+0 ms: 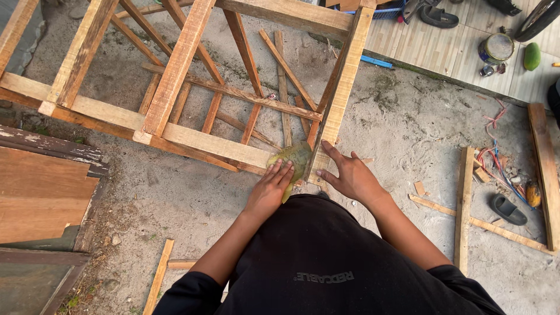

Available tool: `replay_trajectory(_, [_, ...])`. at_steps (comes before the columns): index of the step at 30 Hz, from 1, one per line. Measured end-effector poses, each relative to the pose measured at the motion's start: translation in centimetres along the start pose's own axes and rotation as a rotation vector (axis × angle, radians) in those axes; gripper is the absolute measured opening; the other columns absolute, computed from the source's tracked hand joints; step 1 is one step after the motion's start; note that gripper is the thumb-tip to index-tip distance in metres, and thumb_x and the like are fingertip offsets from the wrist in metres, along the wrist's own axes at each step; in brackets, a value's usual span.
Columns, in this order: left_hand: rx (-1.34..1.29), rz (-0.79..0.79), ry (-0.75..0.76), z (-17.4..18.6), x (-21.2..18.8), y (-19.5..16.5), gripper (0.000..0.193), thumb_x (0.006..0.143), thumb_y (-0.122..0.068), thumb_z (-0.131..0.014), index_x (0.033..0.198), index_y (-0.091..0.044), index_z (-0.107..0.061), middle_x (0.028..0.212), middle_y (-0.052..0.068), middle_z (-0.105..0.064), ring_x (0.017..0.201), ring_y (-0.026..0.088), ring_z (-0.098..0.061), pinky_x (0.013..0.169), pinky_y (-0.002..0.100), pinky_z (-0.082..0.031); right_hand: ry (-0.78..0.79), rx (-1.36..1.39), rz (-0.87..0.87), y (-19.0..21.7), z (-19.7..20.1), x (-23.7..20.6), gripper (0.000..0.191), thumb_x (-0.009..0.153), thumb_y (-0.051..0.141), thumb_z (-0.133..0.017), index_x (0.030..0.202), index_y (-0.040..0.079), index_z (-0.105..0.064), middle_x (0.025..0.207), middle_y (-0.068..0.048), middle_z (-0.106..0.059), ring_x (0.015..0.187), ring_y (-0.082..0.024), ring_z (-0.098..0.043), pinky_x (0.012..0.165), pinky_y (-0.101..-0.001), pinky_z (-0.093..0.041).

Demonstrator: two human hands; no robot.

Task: The person is sanding the joints and surfaces of a large wooden frame structure using a piece of sandpaper.

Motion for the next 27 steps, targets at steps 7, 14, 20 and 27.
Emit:
replay_trajectory(7, [0.061,0.036,0.056,0.3,-0.7,-0.4,0.043,0.104,-0.02,-0.05,0.146,-0.009,-0.055,0.155,0.01,-0.05,0.147,0.033,-0.041,0.122,0.047,-0.031,0.032,-0.021,0.002,0.1,-0.2,-0.4,0.078,0.095,0.049,-0.062,0.157,0.014,-0.03,0.142,-0.01,-0.063,0.087,-0.034,-0.078,0.118,-0.0594,-0.035])
replay_trajectory(14, [0.043,0.089,0.117,0.7,-1.1,-0.5,0.045,0.1,-0.014,-0.049,0.146,-0.012,-0.054,0.158,0.005,-0.048,0.15,0.027,-0.038,0.125,0.045,-0.03,0.106,-0.048,-0.013,0.7,-0.2,-1.1,0.08,0.097,0.05,-0.059,0.16,0.016,-0.024,0.134,-0.009,-0.068,0.092,-0.031,-0.077,0.12,-0.0582,-0.032])
replay_trajectory(20, [0.084,0.106,0.096,2.1,-1.9,1.0,0.047,0.103,-0.01,-0.048,0.15,-0.011,-0.05,0.158,0.009,-0.045,0.149,0.03,-0.036,0.124,0.048,-0.028,0.116,-0.034,-0.012,2.8,0.1,-0.5,0.08,0.095,0.05,-0.059,0.159,0.016,-0.024,0.137,-0.004,-0.067,0.095,-0.031,-0.077,0.122,-0.0583,-0.031])
replay_trajectory(27, [0.098,0.106,0.03,7.1,-3.4,5.5,0.05,0.1,-0.011,-0.05,0.15,-0.007,-0.048,0.16,0.011,-0.044,0.151,0.032,-0.037,0.125,0.047,-0.031,0.039,-0.017,0.028,7.6,-0.1,2.4,0.079,0.096,0.048,-0.06,0.159,0.015,-0.027,0.136,-0.003,-0.068,0.11,-0.033,-0.071,0.119,-0.0586,-0.032])
Point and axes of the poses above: each hand's wrist, its own x-axis towards the middle knuckle, its own z-axis out of the back of the hand, y = z × x, the point moved 4 cm from there along x, towards the middle knuckle
